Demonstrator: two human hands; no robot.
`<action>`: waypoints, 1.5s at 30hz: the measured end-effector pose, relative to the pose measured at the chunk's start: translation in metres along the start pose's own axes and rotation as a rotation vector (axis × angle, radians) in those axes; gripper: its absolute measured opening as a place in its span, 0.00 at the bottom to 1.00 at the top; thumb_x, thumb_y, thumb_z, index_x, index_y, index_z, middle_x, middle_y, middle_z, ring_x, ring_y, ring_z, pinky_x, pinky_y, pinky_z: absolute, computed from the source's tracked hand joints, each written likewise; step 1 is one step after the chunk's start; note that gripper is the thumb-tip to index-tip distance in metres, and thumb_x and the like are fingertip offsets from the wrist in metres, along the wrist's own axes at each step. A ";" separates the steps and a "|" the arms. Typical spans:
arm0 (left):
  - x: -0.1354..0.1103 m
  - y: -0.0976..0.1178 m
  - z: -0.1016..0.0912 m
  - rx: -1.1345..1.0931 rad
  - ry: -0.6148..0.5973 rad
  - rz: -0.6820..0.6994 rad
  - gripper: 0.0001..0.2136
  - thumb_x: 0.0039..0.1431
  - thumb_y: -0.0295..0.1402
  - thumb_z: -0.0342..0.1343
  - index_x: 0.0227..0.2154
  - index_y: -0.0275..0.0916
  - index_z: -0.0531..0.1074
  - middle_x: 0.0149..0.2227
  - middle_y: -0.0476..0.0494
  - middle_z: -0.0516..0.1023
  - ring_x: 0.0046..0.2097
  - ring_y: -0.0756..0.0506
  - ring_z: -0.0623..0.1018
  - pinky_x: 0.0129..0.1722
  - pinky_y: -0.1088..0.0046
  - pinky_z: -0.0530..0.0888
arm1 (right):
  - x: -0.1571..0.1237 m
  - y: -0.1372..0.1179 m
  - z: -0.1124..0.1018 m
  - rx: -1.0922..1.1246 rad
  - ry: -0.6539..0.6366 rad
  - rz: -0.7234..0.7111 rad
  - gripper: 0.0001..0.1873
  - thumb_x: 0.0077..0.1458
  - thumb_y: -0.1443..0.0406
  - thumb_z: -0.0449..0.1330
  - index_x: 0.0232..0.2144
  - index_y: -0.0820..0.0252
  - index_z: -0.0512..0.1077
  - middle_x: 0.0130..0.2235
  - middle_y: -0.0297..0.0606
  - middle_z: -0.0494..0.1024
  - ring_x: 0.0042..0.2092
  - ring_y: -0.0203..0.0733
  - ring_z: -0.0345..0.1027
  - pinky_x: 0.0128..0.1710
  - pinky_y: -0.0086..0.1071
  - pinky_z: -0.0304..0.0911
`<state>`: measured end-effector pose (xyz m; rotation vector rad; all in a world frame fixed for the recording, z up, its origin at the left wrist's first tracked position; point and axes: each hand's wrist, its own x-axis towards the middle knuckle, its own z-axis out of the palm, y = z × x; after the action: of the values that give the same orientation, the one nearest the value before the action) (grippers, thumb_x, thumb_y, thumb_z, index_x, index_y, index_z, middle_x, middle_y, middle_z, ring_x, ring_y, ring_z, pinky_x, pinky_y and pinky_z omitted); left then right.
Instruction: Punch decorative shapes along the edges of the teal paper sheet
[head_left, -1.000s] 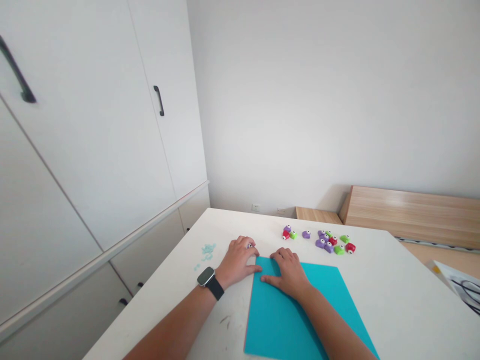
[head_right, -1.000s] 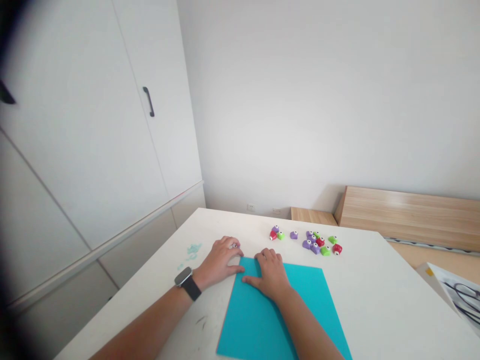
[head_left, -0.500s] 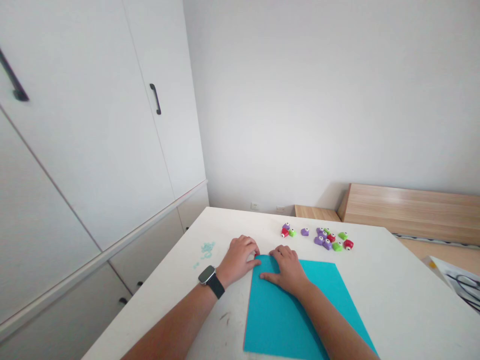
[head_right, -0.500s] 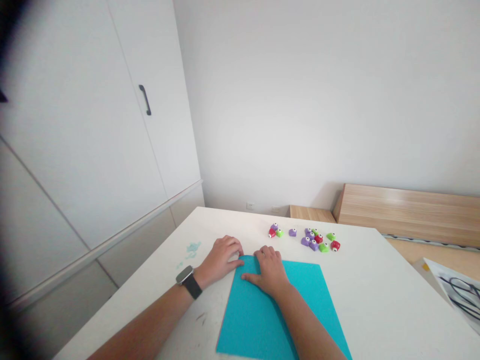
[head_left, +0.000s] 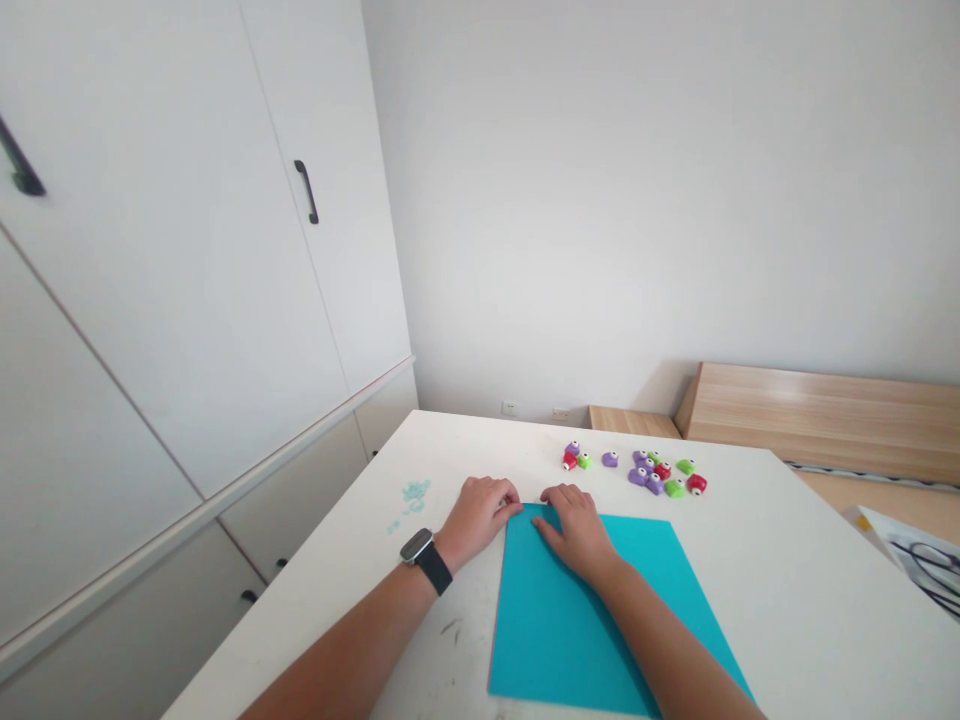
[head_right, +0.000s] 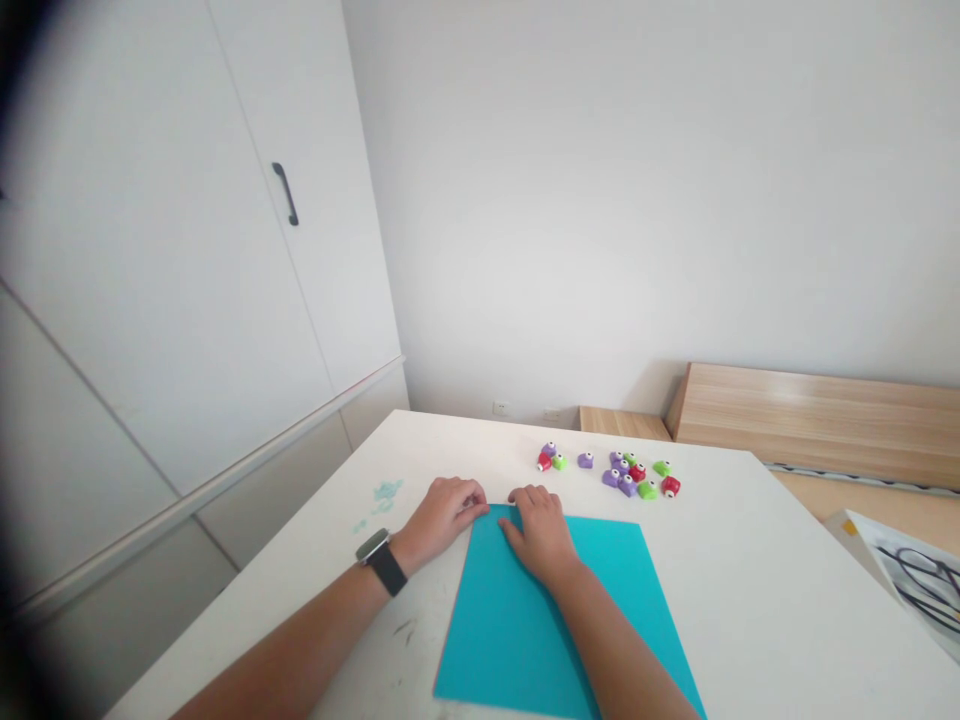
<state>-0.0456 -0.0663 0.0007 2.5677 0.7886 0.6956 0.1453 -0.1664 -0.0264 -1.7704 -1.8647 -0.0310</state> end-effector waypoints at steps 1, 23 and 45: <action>0.000 0.000 0.000 -0.052 -0.014 -0.016 0.10 0.63 0.42 0.55 0.34 0.42 0.75 0.32 0.47 0.80 0.37 0.44 0.77 0.41 0.69 0.66 | 0.000 0.000 0.000 0.005 0.005 0.000 0.10 0.58 0.61 0.61 0.42 0.56 0.69 0.40 0.39 0.74 0.45 0.47 0.65 0.45 0.37 0.55; -0.002 0.005 -0.009 -0.190 -0.012 -0.092 0.12 0.55 0.38 0.63 0.43 0.47 0.74 0.34 0.52 0.82 0.37 0.45 0.80 0.37 0.74 0.68 | 0.000 0.002 -0.003 0.079 0.087 -0.053 0.04 0.59 0.65 0.58 0.39 0.56 0.70 0.38 0.39 0.73 0.42 0.46 0.64 0.44 0.37 0.57; 0.000 0.022 -0.014 -0.166 0.085 0.040 0.08 0.65 0.39 0.53 0.39 0.44 0.75 0.50 0.44 0.77 0.53 0.42 0.73 0.55 0.64 0.67 | 0.001 -0.004 -0.006 0.126 0.034 -0.025 0.06 0.63 0.63 0.54 0.38 0.57 0.70 0.36 0.38 0.75 0.42 0.44 0.66 0.44 0.35 0.56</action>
<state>-0.0444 -0.0804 0.0227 2.4240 0.6769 0.8504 0.1444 -0.1685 -0.0192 -1.6517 -1.8232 0.0459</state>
